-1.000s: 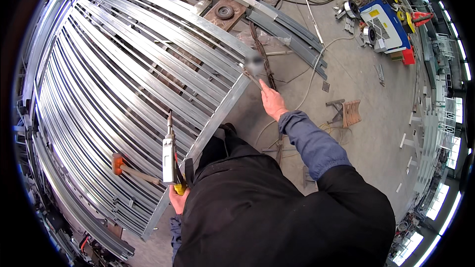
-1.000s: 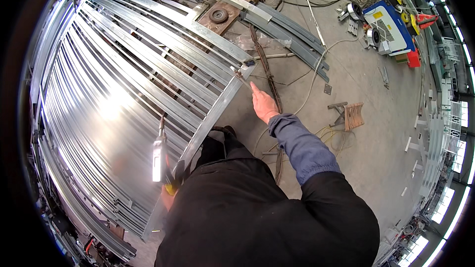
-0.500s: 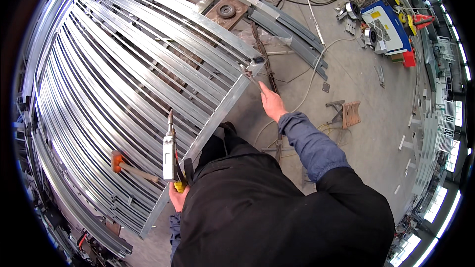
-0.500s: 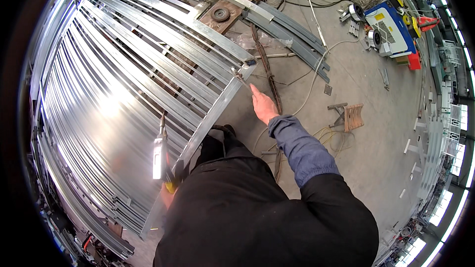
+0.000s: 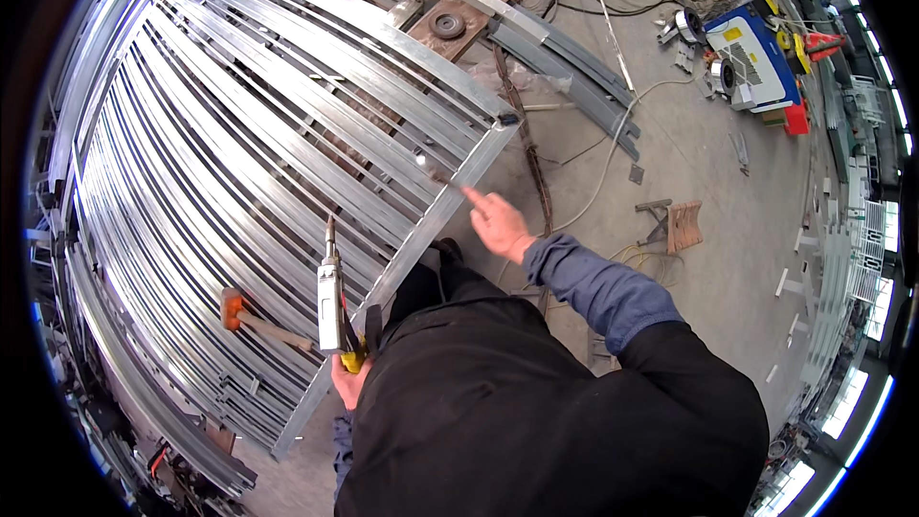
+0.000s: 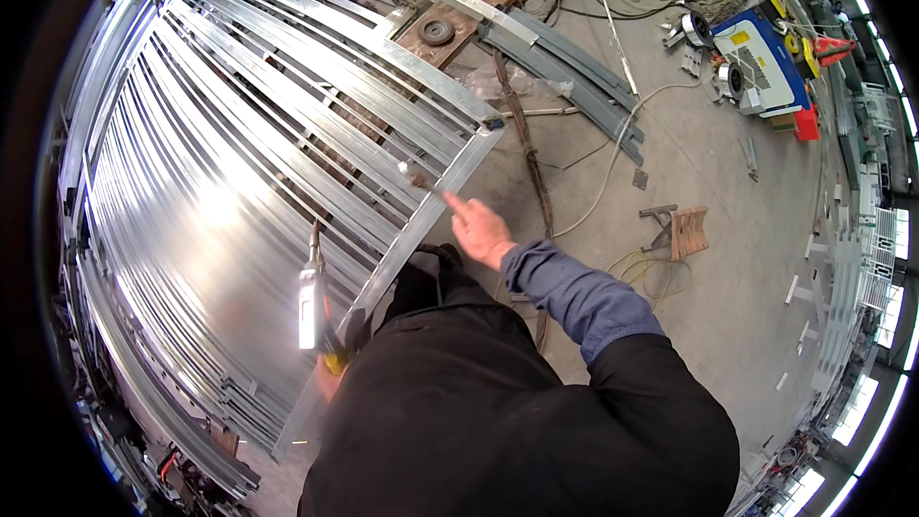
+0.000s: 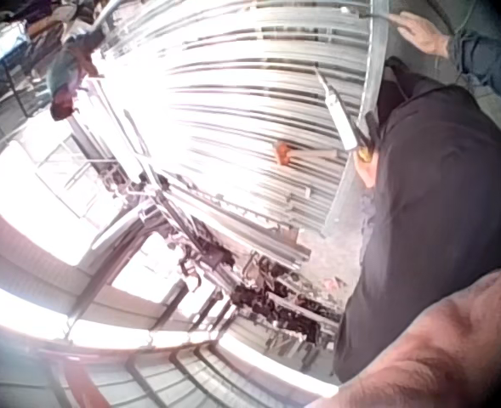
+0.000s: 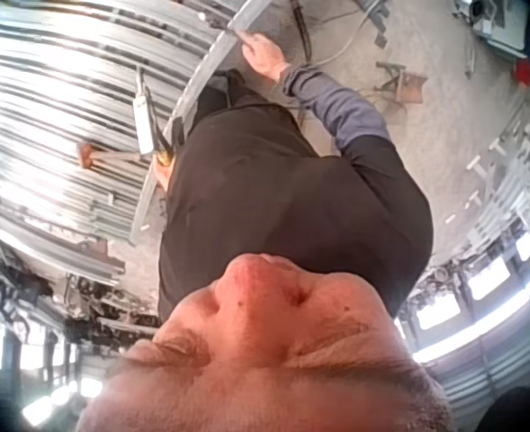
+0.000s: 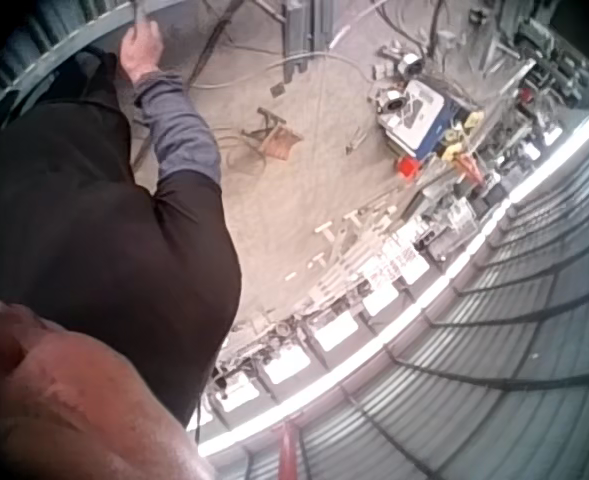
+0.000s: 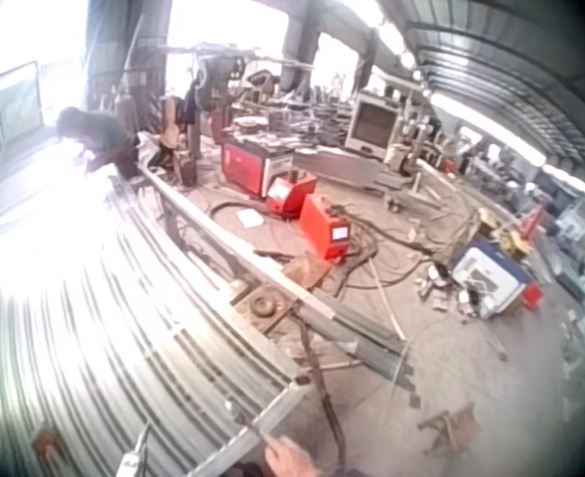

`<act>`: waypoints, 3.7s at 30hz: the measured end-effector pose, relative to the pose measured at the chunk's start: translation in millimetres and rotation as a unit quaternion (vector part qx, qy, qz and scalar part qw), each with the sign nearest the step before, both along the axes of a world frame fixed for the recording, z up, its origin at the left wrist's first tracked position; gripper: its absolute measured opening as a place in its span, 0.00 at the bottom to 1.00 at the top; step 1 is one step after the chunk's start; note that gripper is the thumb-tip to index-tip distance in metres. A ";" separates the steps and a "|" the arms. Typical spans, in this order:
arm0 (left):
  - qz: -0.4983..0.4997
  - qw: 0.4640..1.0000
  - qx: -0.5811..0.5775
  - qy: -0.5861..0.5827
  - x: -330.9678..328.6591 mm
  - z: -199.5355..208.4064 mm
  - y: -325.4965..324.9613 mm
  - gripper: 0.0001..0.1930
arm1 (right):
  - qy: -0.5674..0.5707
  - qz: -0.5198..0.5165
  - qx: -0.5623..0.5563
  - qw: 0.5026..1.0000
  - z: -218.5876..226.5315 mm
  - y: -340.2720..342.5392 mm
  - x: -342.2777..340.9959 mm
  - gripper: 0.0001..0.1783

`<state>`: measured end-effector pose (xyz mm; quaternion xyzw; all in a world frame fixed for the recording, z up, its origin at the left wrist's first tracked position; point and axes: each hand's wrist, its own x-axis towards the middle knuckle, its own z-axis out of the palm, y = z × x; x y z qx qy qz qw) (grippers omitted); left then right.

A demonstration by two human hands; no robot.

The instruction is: The person welds the joints of a large metal frame using a handheld welding torch. They move along the frame, applying welds to multiple connection points while sparks fly. The person briefly repositions the welding cable before continuing the welding process.

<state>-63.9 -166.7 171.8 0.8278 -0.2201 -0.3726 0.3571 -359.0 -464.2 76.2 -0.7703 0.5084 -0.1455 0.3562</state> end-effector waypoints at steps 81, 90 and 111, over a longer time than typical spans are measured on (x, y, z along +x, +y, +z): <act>-0.216 0.965 0.054 0.137 20.7 -34.9 -38.6 0.28 | -0.354 0.016 0.560 0.749 50.2 99.0 112.5 0.21; -0.244 0.963 0.063 0.098 21.0 -32.8 -38.6 0.33 | -0.329 0.031 0.562 0.759 46.4 98.6 111.0 0.21; -0.243 0.963 0.038 0.113 19.4 -33.4 -37.5 0.25 | -0.341 0.021 0.604 0.720 38.6 104.5 114.0 0.24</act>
